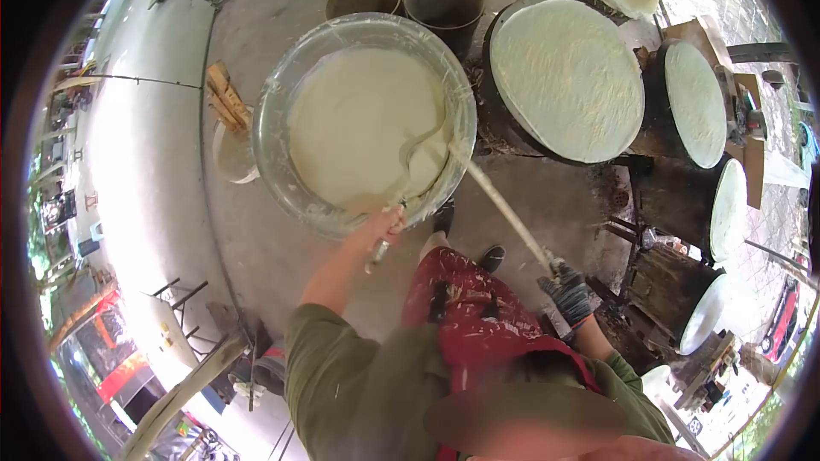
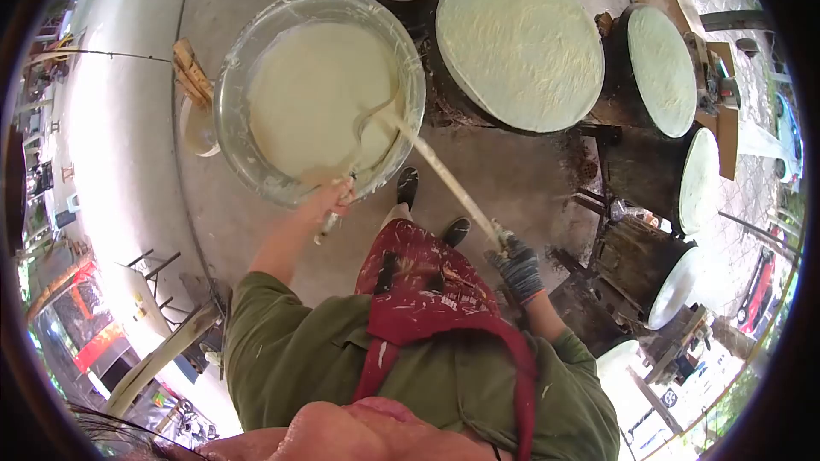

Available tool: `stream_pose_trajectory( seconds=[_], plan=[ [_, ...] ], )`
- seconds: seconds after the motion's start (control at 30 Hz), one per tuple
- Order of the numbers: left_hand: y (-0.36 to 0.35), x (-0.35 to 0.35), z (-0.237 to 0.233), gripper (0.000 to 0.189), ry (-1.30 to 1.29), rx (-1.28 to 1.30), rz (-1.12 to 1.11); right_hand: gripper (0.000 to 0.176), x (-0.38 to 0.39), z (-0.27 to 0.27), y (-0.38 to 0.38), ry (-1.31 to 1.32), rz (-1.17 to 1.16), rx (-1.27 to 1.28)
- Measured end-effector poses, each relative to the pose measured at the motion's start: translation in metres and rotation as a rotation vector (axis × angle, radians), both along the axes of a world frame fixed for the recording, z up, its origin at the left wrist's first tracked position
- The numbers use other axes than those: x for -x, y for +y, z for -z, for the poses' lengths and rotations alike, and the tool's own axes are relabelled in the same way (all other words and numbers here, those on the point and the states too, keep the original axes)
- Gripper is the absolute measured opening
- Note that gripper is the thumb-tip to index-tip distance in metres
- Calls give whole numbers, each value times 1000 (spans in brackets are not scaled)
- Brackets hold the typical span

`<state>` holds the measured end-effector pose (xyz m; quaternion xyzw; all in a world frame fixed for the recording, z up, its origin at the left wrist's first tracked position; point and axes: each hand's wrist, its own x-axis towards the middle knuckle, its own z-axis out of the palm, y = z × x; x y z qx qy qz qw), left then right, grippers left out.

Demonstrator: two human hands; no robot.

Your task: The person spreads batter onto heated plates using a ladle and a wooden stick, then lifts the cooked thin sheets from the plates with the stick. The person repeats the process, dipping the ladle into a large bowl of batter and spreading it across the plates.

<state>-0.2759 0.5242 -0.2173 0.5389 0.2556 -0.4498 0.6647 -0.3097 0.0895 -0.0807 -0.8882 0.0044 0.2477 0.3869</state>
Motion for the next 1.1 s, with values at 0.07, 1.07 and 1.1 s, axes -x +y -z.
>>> stream_pose_trajectory(
  seconds=[0.07,1.07,1.1],
  plan=[
    [-34,41,-9,40,81,165,-248,32,65,89,-31,-65,-279,100],
    [-83,-86,-351,33,-923,23,-360,38,84,50,-116,-247,740,-372],
    [-103,-102,-353,33,-891,54,-284,39,92,46,-125,-188,824,-371]
  ],
)
